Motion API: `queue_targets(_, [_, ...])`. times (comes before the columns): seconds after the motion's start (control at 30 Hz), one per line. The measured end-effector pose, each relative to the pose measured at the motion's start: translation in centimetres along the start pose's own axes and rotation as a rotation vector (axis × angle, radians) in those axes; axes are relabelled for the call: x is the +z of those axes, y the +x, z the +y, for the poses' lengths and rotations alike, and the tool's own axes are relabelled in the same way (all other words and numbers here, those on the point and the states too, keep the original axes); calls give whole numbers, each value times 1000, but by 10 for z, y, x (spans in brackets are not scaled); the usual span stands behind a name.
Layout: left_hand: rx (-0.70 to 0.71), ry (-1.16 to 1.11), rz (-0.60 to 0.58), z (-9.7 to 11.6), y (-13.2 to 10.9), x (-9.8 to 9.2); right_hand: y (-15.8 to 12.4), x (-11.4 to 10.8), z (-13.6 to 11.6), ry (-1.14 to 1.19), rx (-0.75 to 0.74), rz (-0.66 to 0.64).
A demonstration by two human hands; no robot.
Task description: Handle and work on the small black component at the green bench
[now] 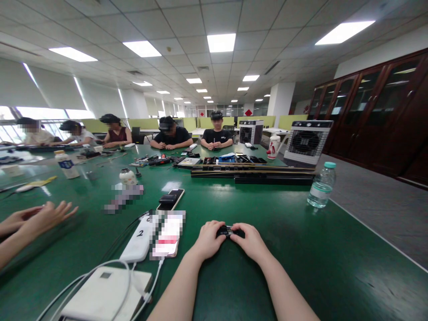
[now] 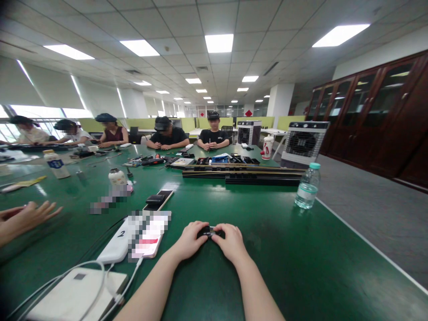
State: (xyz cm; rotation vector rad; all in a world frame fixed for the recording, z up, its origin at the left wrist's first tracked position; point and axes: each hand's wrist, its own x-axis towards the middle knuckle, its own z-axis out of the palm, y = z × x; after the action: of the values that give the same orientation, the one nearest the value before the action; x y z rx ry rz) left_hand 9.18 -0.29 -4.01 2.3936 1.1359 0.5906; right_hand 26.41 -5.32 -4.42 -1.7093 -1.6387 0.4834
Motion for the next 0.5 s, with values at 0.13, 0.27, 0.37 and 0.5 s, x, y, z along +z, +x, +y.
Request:
queue_targets(0.13, [1,0,5,-1,1,1,1,0,0,17,-5,-2])
queue_targets(0.27, [-1,3,10,-2,1,2,0,-1,-1,12,-5,2])
queue_targets(0.37, [-4,3,10,-1,0,2,0,-1,-2,3,-4,11])
queue_targets(0.5, [-2,-9,19,-1,-1,2,-1,-1,-2,-3,-1,18])
